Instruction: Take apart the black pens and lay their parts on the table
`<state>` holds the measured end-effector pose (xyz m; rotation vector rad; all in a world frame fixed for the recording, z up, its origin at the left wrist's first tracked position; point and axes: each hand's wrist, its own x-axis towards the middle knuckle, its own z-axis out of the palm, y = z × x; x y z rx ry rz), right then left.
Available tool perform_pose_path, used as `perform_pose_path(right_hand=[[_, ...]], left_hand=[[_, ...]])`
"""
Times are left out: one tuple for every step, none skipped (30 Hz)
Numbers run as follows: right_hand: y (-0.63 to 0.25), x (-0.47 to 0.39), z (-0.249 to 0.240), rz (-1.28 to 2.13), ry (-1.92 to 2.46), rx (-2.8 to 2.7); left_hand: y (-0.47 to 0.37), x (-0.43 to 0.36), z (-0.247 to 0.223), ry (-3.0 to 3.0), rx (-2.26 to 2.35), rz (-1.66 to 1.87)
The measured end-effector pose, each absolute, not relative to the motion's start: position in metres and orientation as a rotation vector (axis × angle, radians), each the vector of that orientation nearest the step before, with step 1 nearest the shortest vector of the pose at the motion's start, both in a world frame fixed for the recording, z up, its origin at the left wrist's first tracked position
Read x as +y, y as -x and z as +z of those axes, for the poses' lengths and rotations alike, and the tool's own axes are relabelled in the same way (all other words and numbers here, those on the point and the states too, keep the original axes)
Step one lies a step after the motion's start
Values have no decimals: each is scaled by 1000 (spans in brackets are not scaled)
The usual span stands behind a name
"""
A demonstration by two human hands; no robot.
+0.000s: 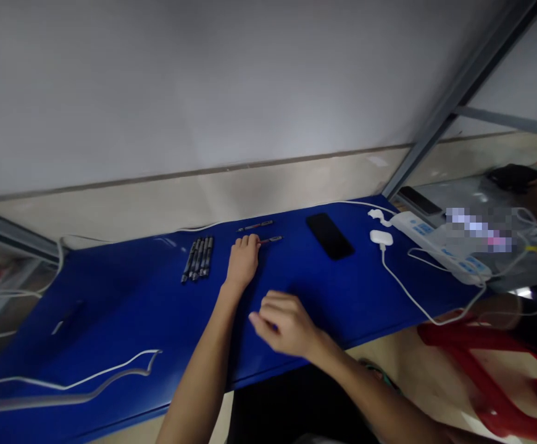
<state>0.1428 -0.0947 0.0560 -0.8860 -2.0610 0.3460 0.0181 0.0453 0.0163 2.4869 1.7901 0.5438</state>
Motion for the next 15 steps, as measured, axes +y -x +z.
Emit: perform_pose_path(right_hand=[[-150,-82,57,314,980,-2040],[-157,-69,58,299,1087,-2026],[-164,-55,59,282,1178,-2012],[-169,-42,59,262,1233,-2019],[-174,-29,59,231,1276,-2034],[-178,-17,58,192,1312,-2058],[-181,-7,57,154,1355,-2073],[-183,2,54,114,1394,-2086],[-185,9,52,83,1427,-2092],[-186,15,49,60,1442,-2108],[-186,20,45,42,1446,-2122],[-187,24,42,33,1446,-2131],[-187,27,38,28,1447,-2128],[-188,30,35,27,1454,-2114],[-189,32,31,32,1463,-2097]], left_hand=[[-17,45,17,-2479,1761,558],[-17,46,17,-2468,1734,563],[-16,46,17,-2453,1717,575],[-16,47,17,-2433,1704,593],[-15,47,17,-2409,1699,617],[-15,47,17,-2381,1698,647],[-14,48,17,-2355,1692,677],[-14,48,17,-2335,1680,705],[-14,48,17,-2324,1662,731],[-14,48,17,-2323,1638,751],[-13,48,17,-2328,1618,767],[-13,48,17,-2335,1606,779],[-12,49,17,-2341,1610,785],[-11,49,17,-2346,1624,782],[-11,49,17,-2352,1639,772]])
